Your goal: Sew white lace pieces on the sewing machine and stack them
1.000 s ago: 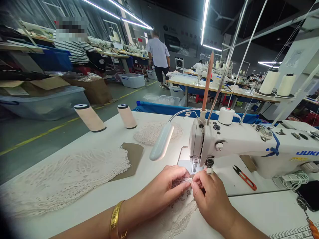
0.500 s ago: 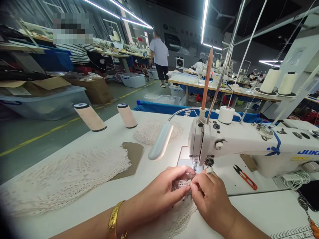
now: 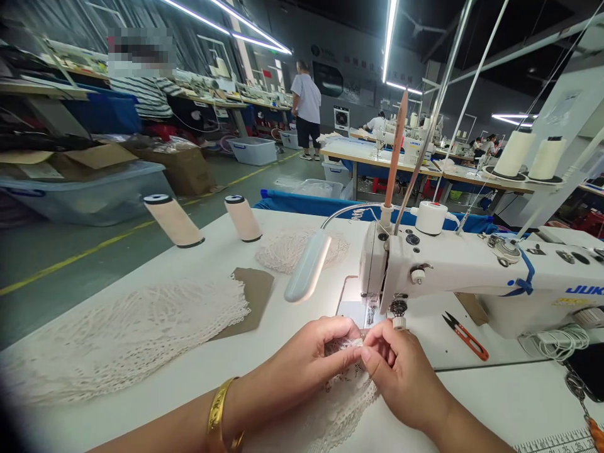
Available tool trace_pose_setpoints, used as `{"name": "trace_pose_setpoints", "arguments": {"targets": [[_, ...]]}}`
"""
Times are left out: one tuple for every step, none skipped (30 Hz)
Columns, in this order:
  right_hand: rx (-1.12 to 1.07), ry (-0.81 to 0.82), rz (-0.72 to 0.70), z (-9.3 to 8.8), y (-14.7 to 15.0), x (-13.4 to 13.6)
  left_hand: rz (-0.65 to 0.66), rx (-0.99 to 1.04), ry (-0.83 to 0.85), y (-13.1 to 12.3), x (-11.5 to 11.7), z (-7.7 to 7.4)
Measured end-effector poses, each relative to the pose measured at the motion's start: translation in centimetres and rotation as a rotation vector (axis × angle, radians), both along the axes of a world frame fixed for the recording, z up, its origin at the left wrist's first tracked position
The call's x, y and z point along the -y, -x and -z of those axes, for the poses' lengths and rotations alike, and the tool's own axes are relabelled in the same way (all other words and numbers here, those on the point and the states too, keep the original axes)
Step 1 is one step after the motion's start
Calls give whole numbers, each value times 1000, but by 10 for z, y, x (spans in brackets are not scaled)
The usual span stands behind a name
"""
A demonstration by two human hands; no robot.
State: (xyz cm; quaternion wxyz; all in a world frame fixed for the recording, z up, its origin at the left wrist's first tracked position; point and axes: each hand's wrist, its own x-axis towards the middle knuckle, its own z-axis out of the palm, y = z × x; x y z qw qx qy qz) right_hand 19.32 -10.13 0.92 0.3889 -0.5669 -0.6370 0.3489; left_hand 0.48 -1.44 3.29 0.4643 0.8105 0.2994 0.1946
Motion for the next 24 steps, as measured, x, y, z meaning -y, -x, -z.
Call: {"name": "trace_pose_setpoints", "arguments": {"targets": [[5,5,0,-1,0,0,4,0,-15,0,0,1],[15,7,4,-1,0,1,5,-3,-40,0,0,2],[26,7,11,-1,0,1,2,-9,-79,0,0,3],[36,5,14,0,1,1,-3,-19,-127,0,0,4],[46,2,13,0,1,1,-7,-27,-180,0,1,6],[58,-7,8,0,1,1,-9,-31,-234,0,2,8],[73,-23,2,1,1,1,-7,-30,-280,0,3,9],[91,-46,-3,2,1,0,-3,-24,-318,0,5,10],[112,-72,-6,3,2,0,-6,-15,-342,-1,6,11],[133,-97,-7,4,2,0,-14,-6,-345,-1,7,11],[151,-118,-4,4,2,0,-25,4,-326,-1,8,10],[163,-132,0,5,2,0,-33,16,-286,-1,8,8],[170,-140,8,6,1,0,-33,33,-230,-1,9,6],[172,-145,18,7,1,1,-21,53,-165,-1,9,3],[171,-147,29,7,1,1,-2,74,-98,-1,9,1],[166,-150,37,7,1,1,17,90,-38,-1,8,-1],[156,-149,41,7,1,1,24,96,10,-1,8,-2],[141,-143,39,6,0,0,16,91,45,-1,7,-2],[120,-133,31,5,0,0,0,77,66,-1,7,-2],[94,-117,17,4,-1,0,-19,62,75,-1,7,-1],[64,-97,-1,2,-1,0,-36,49,78,-1,6,-1],[31,-71,-22,0,-2,0,-48,40,80,-1,6,0],[0,-42,-45,-2,-2,0,-55,37,87,-1,6,1],[-26,-9,-61,-4,-2,0,-60,38,101,-1,6,2]]}}
